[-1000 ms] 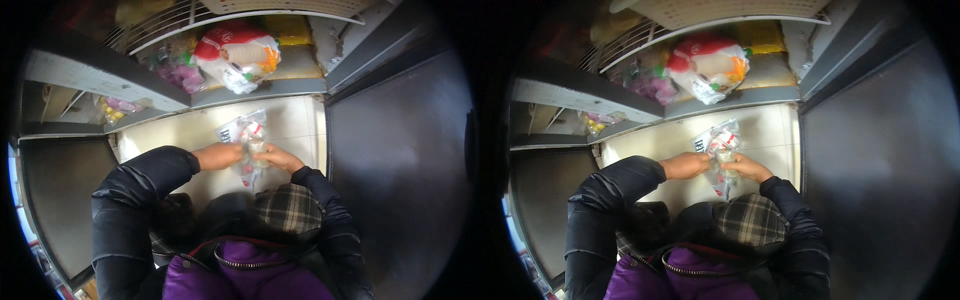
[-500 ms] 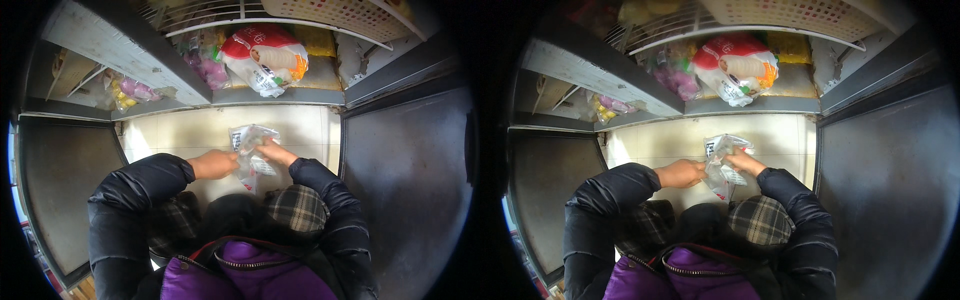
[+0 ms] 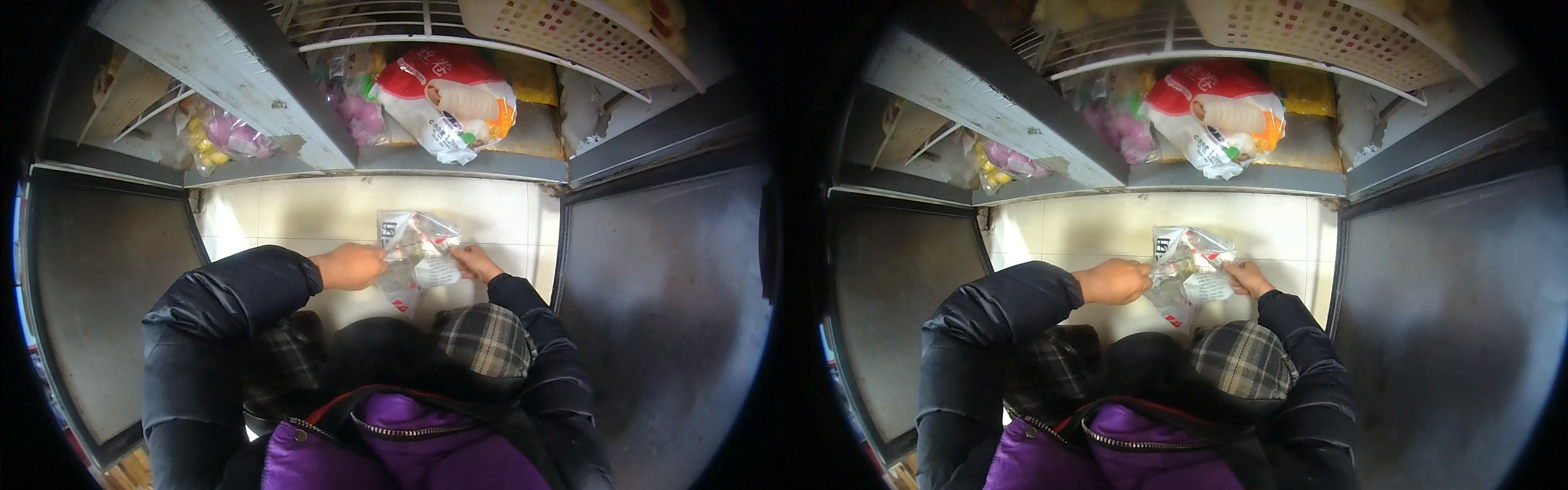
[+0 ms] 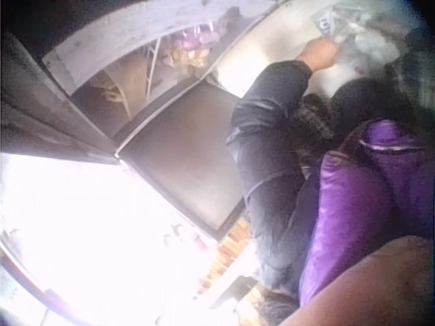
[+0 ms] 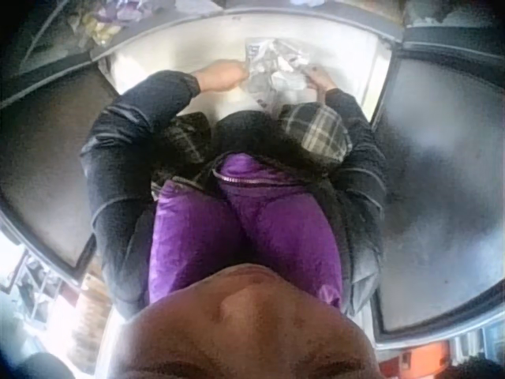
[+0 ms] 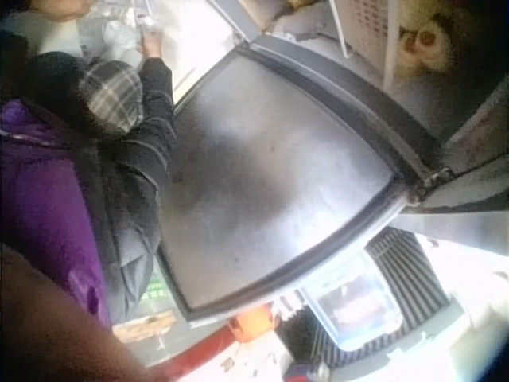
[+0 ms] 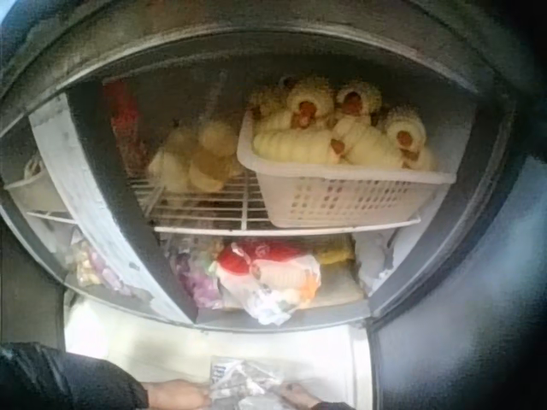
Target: The person spreads yellow beans in a large round steamer basket, then retrieves several packaged food items from a refrigerator and places them on the steamer. The person then picks up a tray of eggs and moves it across the room.
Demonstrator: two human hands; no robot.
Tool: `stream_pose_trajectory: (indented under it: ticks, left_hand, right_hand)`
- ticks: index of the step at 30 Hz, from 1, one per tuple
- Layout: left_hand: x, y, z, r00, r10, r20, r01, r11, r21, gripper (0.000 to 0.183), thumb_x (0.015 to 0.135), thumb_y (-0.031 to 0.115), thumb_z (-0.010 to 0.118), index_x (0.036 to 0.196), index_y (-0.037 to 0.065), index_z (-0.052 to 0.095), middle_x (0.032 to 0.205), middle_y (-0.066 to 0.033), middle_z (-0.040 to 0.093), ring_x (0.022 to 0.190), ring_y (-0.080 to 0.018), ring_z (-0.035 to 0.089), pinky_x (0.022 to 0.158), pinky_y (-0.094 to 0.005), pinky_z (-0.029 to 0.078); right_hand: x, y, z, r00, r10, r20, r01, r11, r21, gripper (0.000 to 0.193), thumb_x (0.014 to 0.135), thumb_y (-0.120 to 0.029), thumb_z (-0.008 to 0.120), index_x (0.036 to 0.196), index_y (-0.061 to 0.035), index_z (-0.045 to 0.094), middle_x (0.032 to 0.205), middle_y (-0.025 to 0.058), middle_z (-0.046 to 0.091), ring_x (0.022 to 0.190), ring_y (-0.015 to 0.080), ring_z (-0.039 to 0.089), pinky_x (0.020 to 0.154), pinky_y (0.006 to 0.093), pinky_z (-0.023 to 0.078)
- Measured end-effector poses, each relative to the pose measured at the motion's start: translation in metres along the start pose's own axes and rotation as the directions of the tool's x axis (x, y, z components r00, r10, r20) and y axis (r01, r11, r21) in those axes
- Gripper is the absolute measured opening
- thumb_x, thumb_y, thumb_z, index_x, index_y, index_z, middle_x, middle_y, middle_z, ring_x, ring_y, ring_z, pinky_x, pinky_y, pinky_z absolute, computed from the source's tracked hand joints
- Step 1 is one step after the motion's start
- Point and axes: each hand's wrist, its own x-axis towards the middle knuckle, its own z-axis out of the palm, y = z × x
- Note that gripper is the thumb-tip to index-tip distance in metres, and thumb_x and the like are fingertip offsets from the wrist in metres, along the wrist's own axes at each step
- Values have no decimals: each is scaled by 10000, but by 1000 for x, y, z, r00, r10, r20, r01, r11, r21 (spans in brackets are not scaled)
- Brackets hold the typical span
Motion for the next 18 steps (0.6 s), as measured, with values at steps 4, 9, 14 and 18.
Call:
stream_pose_trajectory:
  ticks: [4, 9, 14, 18]
  left_hand:
    - [-3, 7, 3, 1000, 17, 10, -16, 997, -77, 112, 822, 130, 514, 843, 39, 575, 921, -140, 544, 772, -341, 585, 677, -442, 481]
    - [-11, 7, 3, 999, -31, 15, 33, 984, -177, 110, 862, 137, 493, 865, 35, 533, 882, -153, 538, 767, -356, 571, 670, -437, 472]
    - [-28, 4, -2, 989, -75, -127, 51, 981, -187, 76, 850, 103, 497, 852, 28, 512, 822, -156, 546, 778, -360, 569, 662, -442, 462]
    - [-21, 6, 6, 980, 21, -198, -22, 1000, -4, 66, 782, 92, 544, 829, 45, 545, 897, -112, 559, 911, -313, 558, 770, -441, 441]
  right_hand:
    - [19, 14, 19, 992, 34, 122, -84, 896, 435, 228, 845, -208, 603, 999, -40, 584, 798, 49, 623, 658, 118, 572, 542, 243, 439]
    - [4, -17, 46, 967, -203, -155, 213, 975, 56, 102, 815, -102, 591, 851, -7, 601, 687, 72, 598, 571, 138, 536, 528, 287, 433]
    - [-41, -62, 47, 775, -623, -102, 603, 778, -176, 107, 797, -63, 598, 884, -5, 619, 709, 59, 633, 626, 142, 576, 597, 282, 469]
    - [-54, -68, 41, 800, -592, -99, 507, 755, -416, 99, 809, -69, 594, 886, -12, 622, 731, 97, 640, 628, 143, 585, 603, 286, 474]
